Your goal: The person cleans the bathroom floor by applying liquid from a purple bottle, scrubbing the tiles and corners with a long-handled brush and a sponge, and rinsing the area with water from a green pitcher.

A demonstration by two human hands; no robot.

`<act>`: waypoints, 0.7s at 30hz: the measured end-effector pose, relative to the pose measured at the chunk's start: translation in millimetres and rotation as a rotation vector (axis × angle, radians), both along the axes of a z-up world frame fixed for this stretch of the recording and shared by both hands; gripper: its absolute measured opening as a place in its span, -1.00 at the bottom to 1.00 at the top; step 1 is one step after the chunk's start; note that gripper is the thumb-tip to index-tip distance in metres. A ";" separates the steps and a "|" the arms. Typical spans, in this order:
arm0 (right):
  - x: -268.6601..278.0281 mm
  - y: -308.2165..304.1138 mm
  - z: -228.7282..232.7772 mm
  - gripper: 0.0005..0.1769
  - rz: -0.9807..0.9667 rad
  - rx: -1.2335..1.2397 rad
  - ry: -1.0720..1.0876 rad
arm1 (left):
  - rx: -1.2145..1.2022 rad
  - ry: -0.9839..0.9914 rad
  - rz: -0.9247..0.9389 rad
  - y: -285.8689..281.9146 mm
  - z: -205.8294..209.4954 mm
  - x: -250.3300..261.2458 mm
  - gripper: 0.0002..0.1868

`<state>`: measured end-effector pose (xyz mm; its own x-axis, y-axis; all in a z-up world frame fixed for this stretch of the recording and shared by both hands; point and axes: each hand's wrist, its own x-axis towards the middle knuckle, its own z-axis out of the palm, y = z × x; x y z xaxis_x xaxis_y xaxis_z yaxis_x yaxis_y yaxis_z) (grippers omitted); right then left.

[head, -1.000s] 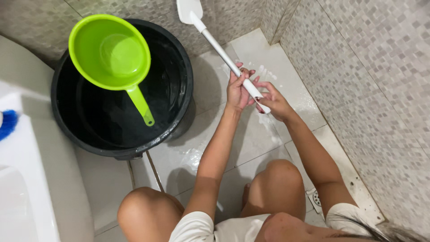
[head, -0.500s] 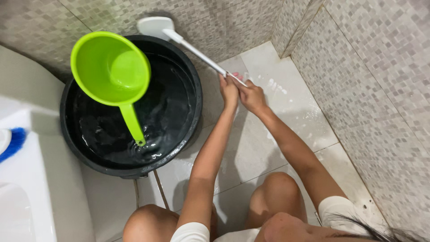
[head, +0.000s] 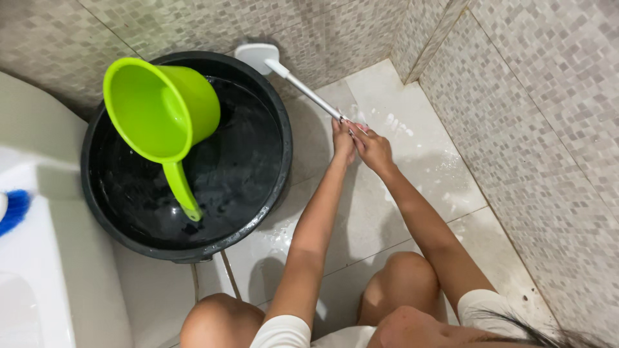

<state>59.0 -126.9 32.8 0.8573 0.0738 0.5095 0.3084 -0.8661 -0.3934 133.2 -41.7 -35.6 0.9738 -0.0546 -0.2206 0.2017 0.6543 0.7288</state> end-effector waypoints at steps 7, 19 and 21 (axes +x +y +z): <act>21.3 -2.0 31.6 -0.44 -0.016 -0.119 0.045 | -0.070 -0.063 0.064 3.6 33.7 10.1 -0.43; 7.1 -16.8 40.1 -0.43 -0.045 0.137 -0.151 | 0.243 -0.190 0.029 -34.4 62.1 11.8 -0.57; 19.6 -26.5 52.2 -0.35 -0.058 0.140 -0.056 | 0.454 -0.316 0.105 -39.5 73.4 10.3 -0.54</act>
